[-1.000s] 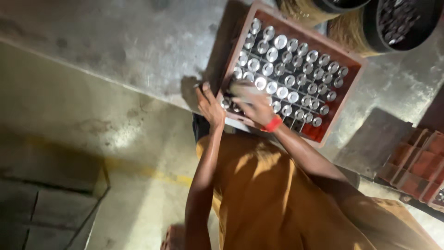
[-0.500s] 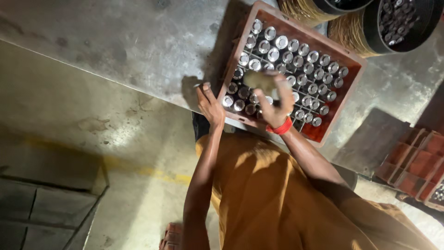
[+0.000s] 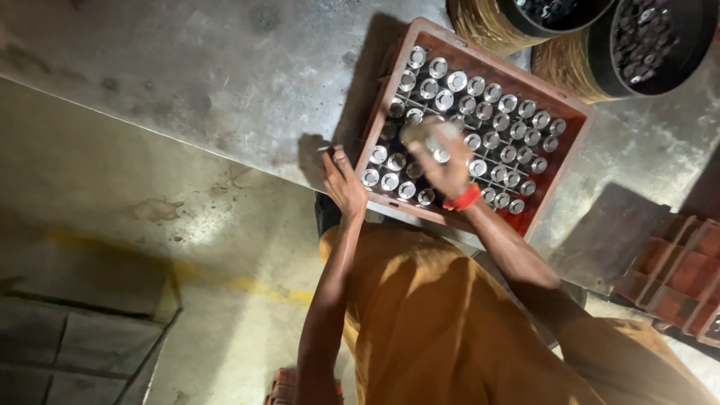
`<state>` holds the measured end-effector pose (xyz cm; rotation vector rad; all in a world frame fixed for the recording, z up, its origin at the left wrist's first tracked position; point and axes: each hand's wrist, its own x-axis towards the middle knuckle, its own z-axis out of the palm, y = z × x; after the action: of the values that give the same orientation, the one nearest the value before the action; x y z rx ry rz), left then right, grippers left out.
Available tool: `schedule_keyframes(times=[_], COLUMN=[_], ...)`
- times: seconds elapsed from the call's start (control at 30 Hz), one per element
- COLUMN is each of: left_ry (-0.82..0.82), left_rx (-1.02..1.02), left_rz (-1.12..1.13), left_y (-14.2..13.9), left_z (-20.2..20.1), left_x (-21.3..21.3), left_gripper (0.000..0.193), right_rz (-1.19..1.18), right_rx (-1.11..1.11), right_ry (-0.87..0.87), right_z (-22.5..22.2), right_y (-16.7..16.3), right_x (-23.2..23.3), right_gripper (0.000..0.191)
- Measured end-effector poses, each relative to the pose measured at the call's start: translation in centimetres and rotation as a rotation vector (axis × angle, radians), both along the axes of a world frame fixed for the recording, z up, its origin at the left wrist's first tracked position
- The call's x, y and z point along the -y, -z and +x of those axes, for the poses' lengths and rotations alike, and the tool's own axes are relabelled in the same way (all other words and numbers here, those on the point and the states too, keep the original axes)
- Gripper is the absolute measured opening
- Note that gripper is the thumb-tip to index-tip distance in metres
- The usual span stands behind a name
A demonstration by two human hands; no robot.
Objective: The person scrubs small metal parts arranged in a plastic crate using a cylindrical brush. They repeatedly dip the brush into a bucket of dark liquid and scrub the parts in rows. The person also moves the crate to a different position on the metal table during the process.
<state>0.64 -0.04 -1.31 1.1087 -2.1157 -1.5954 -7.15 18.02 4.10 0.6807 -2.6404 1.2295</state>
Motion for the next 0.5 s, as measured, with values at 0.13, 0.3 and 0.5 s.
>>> schedule_keyframes(times=[0.13, 0.3, 0.5], left_ry=[0.002, 0.036, 0.018], left_rx=[0.05, 0.029, 0.027], left_rz=[0.003, -0.06, -0.009], left_y=[0.2, 0.3, -0.3], left_z=[0.2, 0.0, 0.0], left_x=[0.0, 0.2, 0.1], left_gripper=[0.06, 0.059, 0.054], right_rz=[-0.157, -0.026, 0.157], right_rx=[-0.214, -0.009, -0.128], right_ry=[0.037, 0.004, -0.038], right_z=[-2.1, -3.6, -3.1], right_y=[-0.7, -2.3, -0.7], right_x=[1.9, 2.7, -0.2], right_gripper=[0.044, 0.035, 0.037])
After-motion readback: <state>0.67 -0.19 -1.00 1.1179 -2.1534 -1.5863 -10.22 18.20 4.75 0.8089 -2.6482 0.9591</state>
